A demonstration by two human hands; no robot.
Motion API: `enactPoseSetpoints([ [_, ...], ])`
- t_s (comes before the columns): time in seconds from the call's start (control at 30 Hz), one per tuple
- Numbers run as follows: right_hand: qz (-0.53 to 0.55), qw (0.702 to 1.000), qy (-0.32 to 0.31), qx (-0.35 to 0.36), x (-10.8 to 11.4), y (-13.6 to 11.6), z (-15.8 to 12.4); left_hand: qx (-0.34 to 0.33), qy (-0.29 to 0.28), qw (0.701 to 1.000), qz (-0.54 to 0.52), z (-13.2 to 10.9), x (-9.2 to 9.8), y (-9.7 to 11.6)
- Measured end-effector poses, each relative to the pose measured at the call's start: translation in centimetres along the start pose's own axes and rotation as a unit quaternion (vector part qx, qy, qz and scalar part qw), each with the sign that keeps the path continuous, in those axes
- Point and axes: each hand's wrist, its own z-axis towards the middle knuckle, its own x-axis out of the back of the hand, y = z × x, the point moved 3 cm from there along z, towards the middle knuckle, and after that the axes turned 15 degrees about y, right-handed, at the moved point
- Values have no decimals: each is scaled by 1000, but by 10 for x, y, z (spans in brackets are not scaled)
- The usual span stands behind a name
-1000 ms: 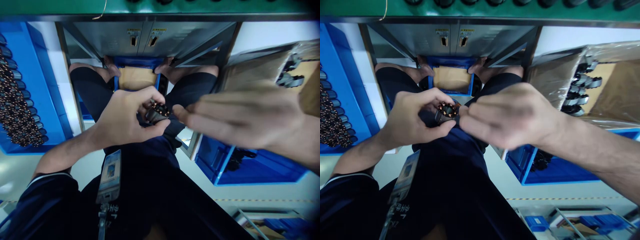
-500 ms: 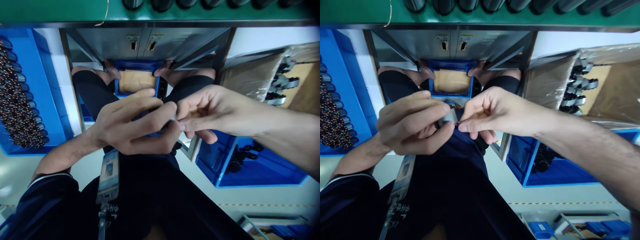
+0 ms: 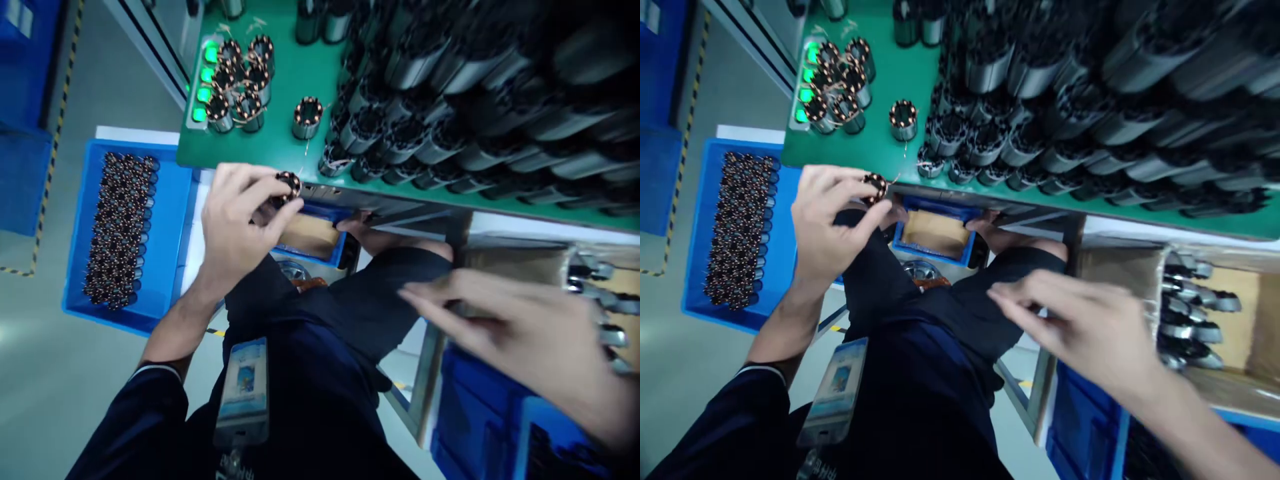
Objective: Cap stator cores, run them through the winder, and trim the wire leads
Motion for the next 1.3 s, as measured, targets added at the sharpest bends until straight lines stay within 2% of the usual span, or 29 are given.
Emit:
enactPoseSetpoints([
  [0.1, 21, 988, -91, 120, -44, -19, -2, -17, 73, 994, 74, 13, -42, -30],
  [0.17, 23, 979, -125, 156, -66, -23, -11, -34, 76, 992, 91, 18, -68, -41],
  [0.23, 24, 976, -142, 166, -77, -21, -23, -36, 68, 992, 101, 22, -79, -49],
  [0.33, 33, 978, -161, 131, -76, -11, -40, -4, 80, 991, 108, 30, -66, -66],
  [0.43, 60, 983, -159, 72, -69, -3, -49, 10, 87, 988, 126, 44, -45, -95],
  [0.5, 75, 983, -157, 52, -68, -3, -48, -27, 80, 986, 145, 55, -39, -113],
  [0.57, 84, 983, -158, 53, -70, -8, -41, -77, 73, 983, 149, 64, -36, -118],
  [0.63, 104, 983, -142, 48, -71, -16, -29, -98, 66, 983, 138, 68, -31, -106],
  [0.67, 119, 985, -120, 33, -70, -21, -21, -100, 59, 986, 122, 67, -28, -92],
  [0.73, 150, 987, -37, -36, -66, -28, -5, -81, 34, 994, 57, 57, -17, -53],
  [0.77, 173, 981, 21, -89, -62, -31, 2, -63, 13, 998, -9, 49, -11, -30],
  [0.8, 207, 965, 76, -146, -59, -33, 9, -29, -13, 996, -88, 40, -5, -8],
  [0.83, 256, 937, 124, -204, -56, -35, 15, 6, -34, 985, -168, 32, 0, 13],
  [0.87, 324, 901, 147, -247, -55, -37, 21, 28, -73, 971, -227, 24, 3, 32],
  [0.93, 442, 839, 113, -297, -59, -43, 31, 32, -124, 948, -291, 12, 5, 57],
  [1.0, 469, 817, 55, -331, -64, -46, 36, 9, -166, 941, -294, 3, 2, 67],
  [1.07, 443, 822, 36, -355, -67, -45, 36, -27, -167, 948, -271, -3, -3, 67],
  [1.17, 443, 827, 71, -339, -70, -39, 32, -136, -97, 955, -245, -7, -4, 64],
  [1.3, 474, 810, 98, -329, -76, -30, 26, -253, 16, 947, -198, -9, -6, 61],
])
